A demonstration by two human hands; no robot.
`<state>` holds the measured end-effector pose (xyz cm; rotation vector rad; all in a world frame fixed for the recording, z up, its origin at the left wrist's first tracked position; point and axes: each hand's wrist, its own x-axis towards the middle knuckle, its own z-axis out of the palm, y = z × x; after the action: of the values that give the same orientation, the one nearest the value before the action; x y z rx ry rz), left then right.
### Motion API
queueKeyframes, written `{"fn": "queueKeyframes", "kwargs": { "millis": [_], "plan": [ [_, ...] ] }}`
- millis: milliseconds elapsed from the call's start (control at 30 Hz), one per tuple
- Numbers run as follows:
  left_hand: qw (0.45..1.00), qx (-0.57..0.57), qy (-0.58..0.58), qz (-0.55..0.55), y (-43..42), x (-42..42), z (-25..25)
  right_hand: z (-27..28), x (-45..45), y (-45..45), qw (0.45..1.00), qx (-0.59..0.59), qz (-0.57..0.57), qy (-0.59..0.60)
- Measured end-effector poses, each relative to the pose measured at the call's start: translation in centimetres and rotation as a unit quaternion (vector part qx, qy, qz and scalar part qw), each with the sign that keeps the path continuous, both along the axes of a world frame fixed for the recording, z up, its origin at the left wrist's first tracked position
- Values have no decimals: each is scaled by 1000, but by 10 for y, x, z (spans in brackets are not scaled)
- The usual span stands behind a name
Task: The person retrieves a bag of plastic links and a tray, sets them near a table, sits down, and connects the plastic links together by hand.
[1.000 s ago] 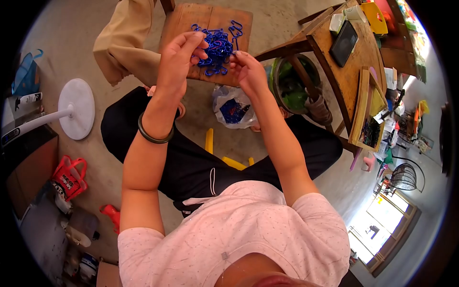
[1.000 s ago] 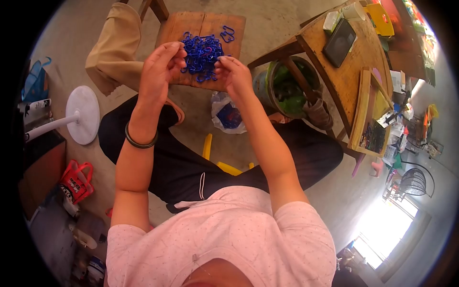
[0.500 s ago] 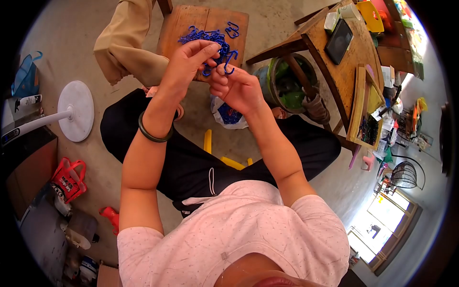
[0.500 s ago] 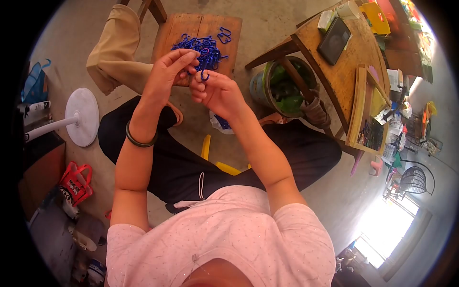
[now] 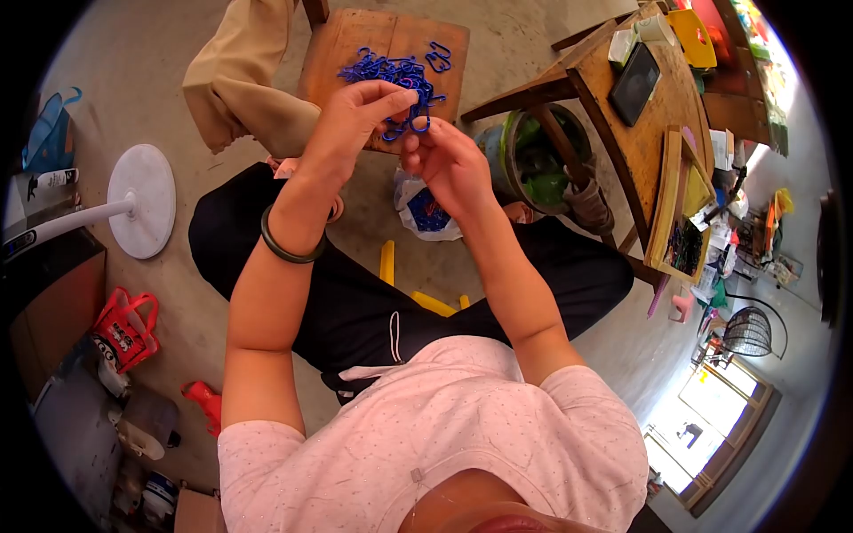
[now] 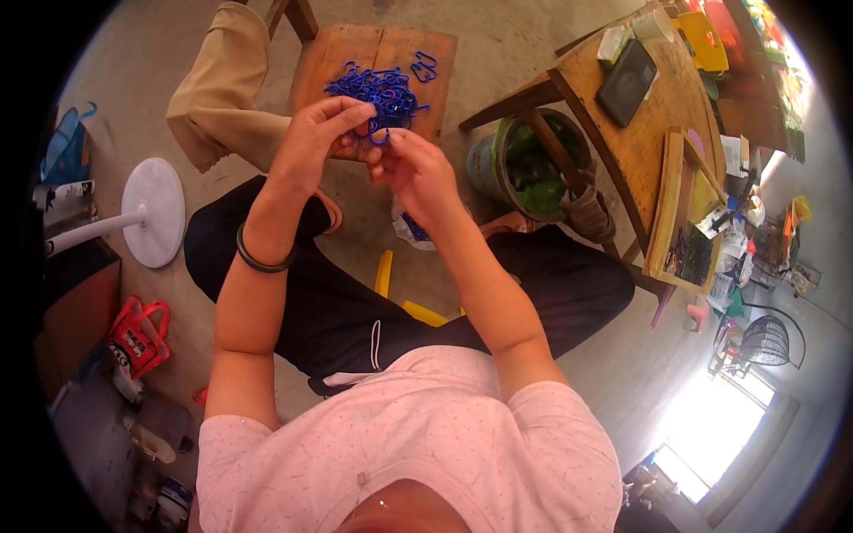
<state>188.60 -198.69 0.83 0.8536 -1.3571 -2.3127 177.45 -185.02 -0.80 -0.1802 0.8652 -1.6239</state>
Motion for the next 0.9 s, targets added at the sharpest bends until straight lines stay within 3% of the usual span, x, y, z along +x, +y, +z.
{"fn": "queueKeyframes", "kwargs": {
  "millis": [300, 600, 700, 800, 900],
  "plan": [
    [997, 82, 16, 1, -1, 0, -1, 10, 5, 3, 989, 19, -48, 137],
    [995, 94, 10, 11, 0, 0, -6, 10, 5, 4, 989, 16, -71, 125],
    [995, 88, -22, 29, 5, -4, -4, 18, 10, 2, 907, 75, -67, 409],
    [990, 125, -37, 44, 16, -10, -3, 32, 6, -7, 712, 28, -40, 701],
    [988, 139, -2, 70, 20, -13, -11, 24, -7, -7, 786, 29, -99, 609]
  ]
}}
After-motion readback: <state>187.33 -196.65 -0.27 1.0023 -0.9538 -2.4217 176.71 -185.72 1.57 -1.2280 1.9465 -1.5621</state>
